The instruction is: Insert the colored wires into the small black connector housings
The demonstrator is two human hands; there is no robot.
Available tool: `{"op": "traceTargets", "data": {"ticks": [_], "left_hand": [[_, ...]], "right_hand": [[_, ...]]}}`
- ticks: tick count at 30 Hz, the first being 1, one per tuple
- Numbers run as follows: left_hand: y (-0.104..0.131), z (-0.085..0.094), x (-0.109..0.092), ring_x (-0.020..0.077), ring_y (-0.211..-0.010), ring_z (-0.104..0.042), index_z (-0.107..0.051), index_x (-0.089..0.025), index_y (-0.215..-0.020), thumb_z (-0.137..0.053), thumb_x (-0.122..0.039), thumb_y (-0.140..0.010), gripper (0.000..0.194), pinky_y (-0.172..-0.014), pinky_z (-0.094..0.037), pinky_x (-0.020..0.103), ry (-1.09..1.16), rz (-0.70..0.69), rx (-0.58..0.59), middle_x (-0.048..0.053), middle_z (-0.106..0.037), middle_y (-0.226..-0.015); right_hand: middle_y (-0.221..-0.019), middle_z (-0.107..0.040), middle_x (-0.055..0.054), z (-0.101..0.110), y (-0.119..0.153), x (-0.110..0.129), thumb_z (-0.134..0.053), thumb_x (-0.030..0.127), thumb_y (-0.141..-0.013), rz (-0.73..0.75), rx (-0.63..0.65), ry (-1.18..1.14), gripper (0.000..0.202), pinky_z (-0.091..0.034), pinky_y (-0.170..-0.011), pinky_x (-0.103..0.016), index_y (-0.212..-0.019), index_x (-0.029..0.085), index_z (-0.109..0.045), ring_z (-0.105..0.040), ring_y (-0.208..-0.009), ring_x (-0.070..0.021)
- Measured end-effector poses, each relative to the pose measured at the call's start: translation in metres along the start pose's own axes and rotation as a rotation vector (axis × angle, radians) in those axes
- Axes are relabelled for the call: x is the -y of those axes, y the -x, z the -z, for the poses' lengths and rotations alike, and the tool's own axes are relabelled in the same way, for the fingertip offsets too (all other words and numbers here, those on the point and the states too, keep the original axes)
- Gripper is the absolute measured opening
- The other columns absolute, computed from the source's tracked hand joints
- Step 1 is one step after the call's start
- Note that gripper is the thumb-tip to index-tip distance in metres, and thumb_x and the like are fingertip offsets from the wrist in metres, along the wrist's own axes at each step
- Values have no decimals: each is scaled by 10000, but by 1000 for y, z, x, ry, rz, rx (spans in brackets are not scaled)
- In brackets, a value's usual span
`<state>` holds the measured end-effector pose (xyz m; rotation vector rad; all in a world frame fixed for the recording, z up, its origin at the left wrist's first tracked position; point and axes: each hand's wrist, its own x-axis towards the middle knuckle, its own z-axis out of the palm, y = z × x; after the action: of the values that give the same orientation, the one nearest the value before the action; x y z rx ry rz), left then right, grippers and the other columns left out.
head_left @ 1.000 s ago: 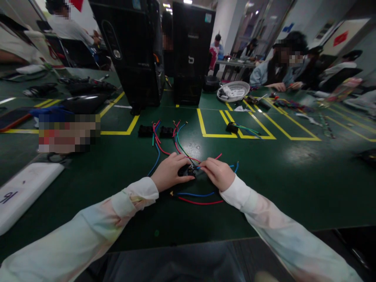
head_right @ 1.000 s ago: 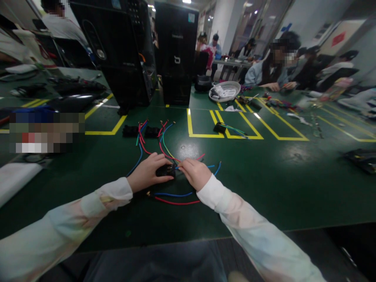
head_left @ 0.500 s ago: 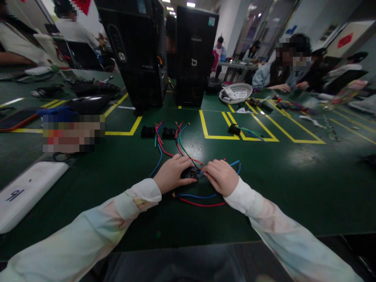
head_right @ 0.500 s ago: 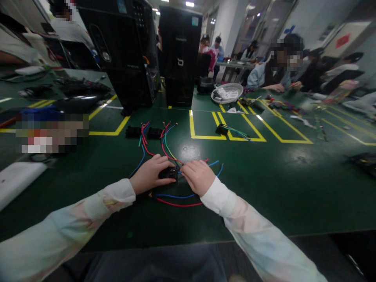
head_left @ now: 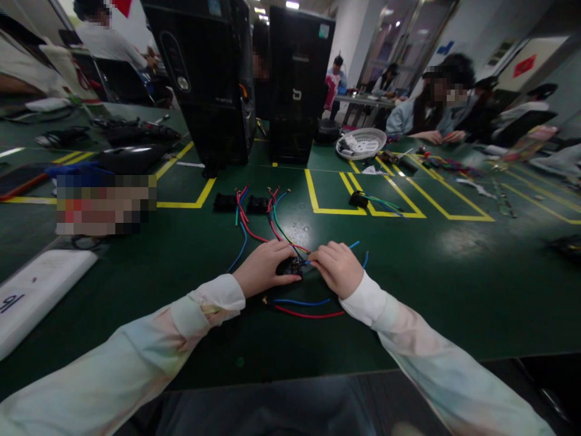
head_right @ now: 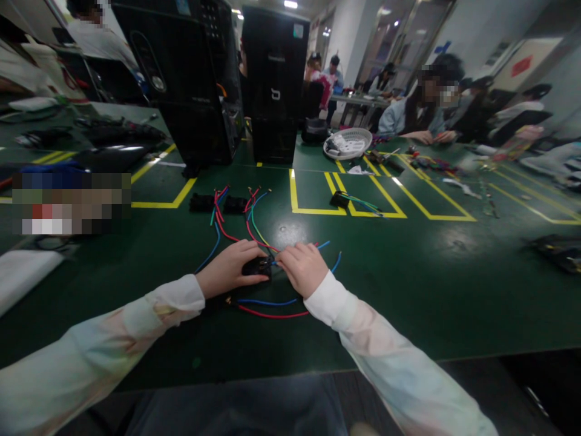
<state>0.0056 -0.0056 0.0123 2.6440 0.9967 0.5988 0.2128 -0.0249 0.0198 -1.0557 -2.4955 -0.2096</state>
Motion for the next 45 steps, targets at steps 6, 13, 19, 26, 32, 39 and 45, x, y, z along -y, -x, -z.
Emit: {"op": "traceTargets", "data": {"ticks": [6, 13, 19, 26, 32, 39, 45], "left_hand": [[0, -1, 1, 212, -884, -493, -541, -177, -934, -609, -434, -744, 326, -788, -406, 341, -3, 12, -14, 52, -545, -934], [1, -2, 1, 213, -894, -486, -536, -172, -925, -621, -417, -737, 320, -799, -404, 341, 18, 14, -17, 48, -544, -935], [1, -2, 2, 207, -875, -481, -536, -168, -917, -613, -418, -740, 316, -793, -402, 339, 36, -1, -21, 46, -542, -918], [0, -2, 2, 207, -883, -480, -529, -164, -928, -617, -415, -740, 325, -797, -400, 337, 33, -3, -8, 49, -541, -935], [1, -2, 3, 211, -900, -490, -531, -172, -968, -626, -405, -738, 342, -808, -398, 344, 51, -3, -9, 53, -551, -964], [1, -2, 3, 211, -935, -496, -506, -198, -1066, -641, -380, -731, 404, -832, -394, 344, 102, -11, -29, 49, -552, -1017], [0, -2, 3, 211, -916, -493, -537, -191, -1003, -602, -410, -757, 336, -825, -390, 342, 52, -24, -10, 54, -546, -981]], "right_hand": [[-735, -583, -42, 5, 2, 2, -382, 214, -901, 79, -36, 25, 200, -256, -653, -309, -840, 158, -564, -413, -712, -165], [-744, -584, -51, -3, 3, -9, -382, 209, -889, 108, 52, -78, 193, -293, -647, -283, -809, 154, -548, -438, -715, -162], [-769, -595, -43, -10, 2, -13, -407, 220, -888, 33, 85, -131, 159, -316, -654, -267, -829, 163, -544, -458, -717, -156], [-763, -589, -41, -6, 0, -9, -385, 242, -904, 21, 4, -71, 195, -293, -649, -289, -854, 163, -557, -445, -719, -163], [-753, -583, -46, -1, 0, -6, -381, 205, -894, 97, -25, -75, 176, -285, -652, -301, -859, 156, -547, -434, -718, -165], [-739, -575, -58, -5, 1, -12, -382, 202, -876, 123, 76, -179, 166, -326, -648, -285, -825, 157, -533, -439, -713, -169], [-752, -585, -52, -10, -1, -16, -386, 210, -884, 60, 82, -198, 158, -351, -656, -273, -828, 168, -528, -464, -714, -166]]}}
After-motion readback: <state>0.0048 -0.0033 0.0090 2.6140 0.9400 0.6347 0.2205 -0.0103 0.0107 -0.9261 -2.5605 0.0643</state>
